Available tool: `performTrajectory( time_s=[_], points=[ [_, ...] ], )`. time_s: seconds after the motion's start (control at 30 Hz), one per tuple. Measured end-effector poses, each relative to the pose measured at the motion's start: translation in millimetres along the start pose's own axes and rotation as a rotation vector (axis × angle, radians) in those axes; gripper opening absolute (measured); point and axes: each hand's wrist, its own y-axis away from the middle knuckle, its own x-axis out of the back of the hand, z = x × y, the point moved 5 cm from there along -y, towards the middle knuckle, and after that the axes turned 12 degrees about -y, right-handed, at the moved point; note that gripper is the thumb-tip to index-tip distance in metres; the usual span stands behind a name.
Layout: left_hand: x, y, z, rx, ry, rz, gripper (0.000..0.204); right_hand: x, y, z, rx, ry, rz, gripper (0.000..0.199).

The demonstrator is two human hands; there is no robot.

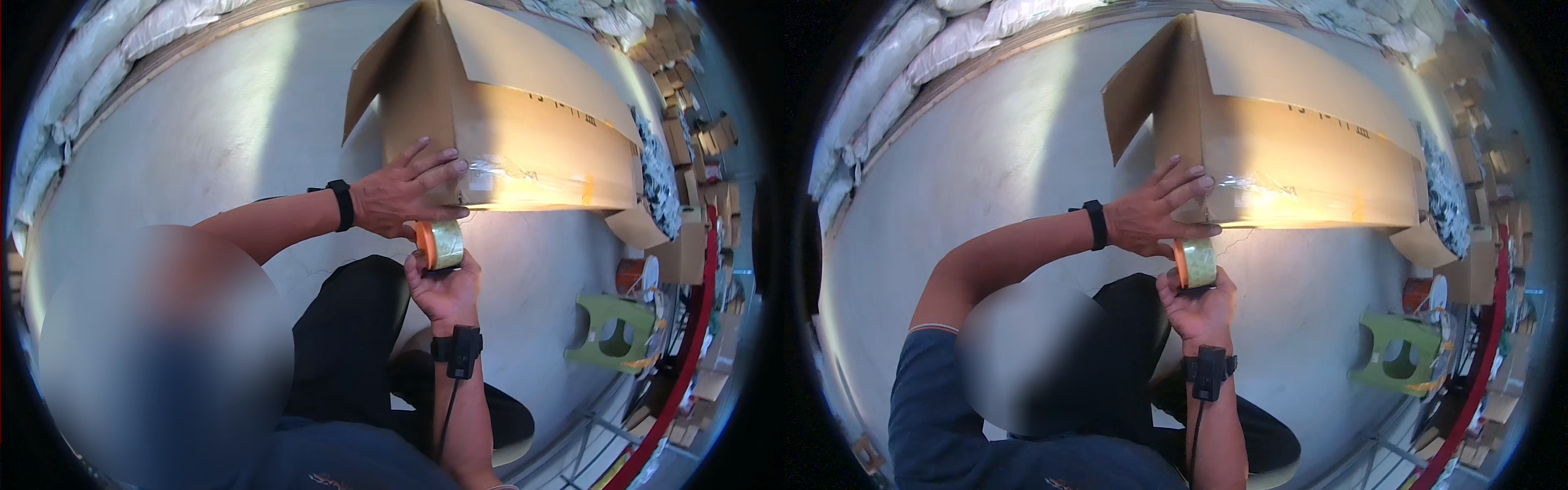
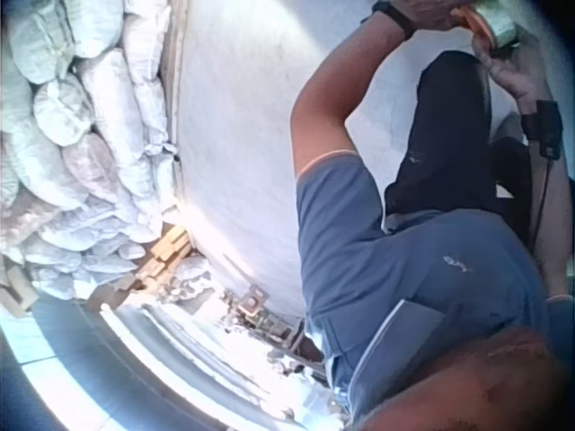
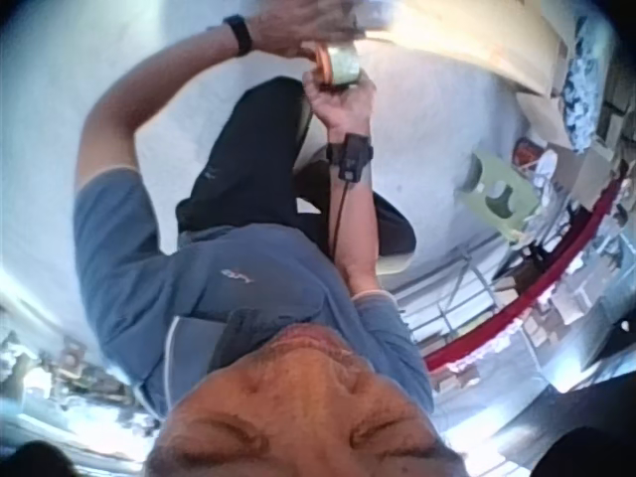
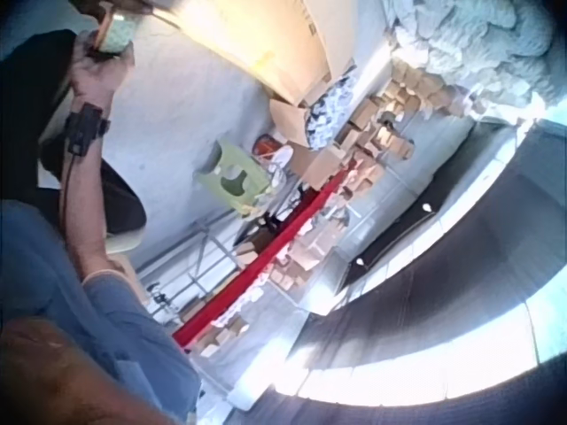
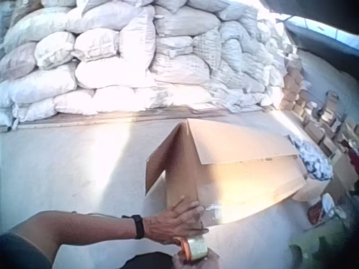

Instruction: The recorder puts components into a cardboard box and seals it with tape using a tape dispenser.

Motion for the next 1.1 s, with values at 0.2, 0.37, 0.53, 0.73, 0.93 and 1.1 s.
performTrajectory(
  time_s=[0.2,0.37,0.53,0.73,0.93,1.1],
  points=[
    [25,-2,9,-0.084,-0.057,-0.184,0.075,13,-8,17,-0.04,-0.043,-0.062,0.045],
    [28,-14,28,-0.093,-0.125,-0.225,0.057,27,-8,25,-0.038,-0.088,-0.053,0.04],
    [30,-22,43,-0.047,-0.189,-0.377,0.039,29,4,29,0.0,-0.107,-0.069,0.037],
    [34,-18,43,-0.03,-0.171,-0.329,0.028,29,7,27,-0.037,-0.193,-0.201,0.041],
    [37,-19,43,-0.033,-0.223,-0.313,0.031,27,-10,21,-0.102,-0.28,-0.287,0.041],
    [35,-25,41,-0.075,-0.293,-0.267,0.032,26,-14,32,-0.065,-0.286,-0.237,0.039]
  ],
)
